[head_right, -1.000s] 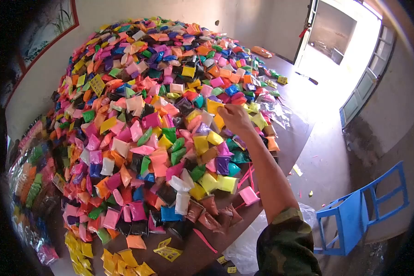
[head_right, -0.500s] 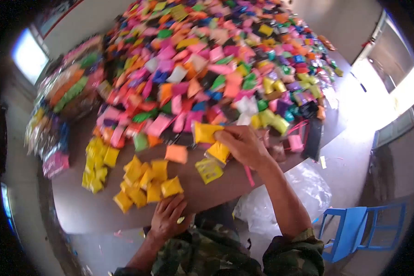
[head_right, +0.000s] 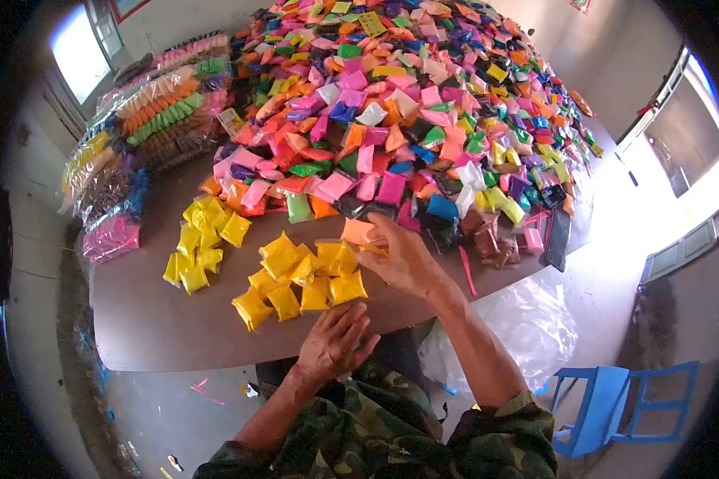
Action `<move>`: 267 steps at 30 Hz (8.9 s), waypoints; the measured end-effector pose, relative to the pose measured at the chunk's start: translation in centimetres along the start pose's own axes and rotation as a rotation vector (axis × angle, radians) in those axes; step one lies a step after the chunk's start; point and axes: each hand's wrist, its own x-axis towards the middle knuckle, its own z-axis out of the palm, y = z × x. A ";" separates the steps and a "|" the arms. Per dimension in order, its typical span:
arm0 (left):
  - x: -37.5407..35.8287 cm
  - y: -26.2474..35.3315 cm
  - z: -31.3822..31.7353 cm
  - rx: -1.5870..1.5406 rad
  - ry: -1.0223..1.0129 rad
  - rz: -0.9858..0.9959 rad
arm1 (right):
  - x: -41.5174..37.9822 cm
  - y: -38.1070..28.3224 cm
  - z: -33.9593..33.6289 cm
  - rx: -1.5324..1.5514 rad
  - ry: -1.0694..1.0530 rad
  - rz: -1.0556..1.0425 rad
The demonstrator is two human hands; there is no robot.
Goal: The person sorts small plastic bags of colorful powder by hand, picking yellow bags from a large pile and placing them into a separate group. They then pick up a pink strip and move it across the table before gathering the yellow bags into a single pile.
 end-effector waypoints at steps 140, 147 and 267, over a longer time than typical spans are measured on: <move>-8.9 -7.3 -9.7 0.447 0.122 -0.494 | -16.3 5.9 -3.2 0.263 0.893 0.437; -7.9 -6.8 -10.6 0.419 0.137 -0.528 | -10.2 6.9 0.7 -0.263 0.940 0.189; -1.6 -24.4 -23.6 0.491 0.079 -0.886 | -9.9 8.0 1.3 -0.365 1.115 0.003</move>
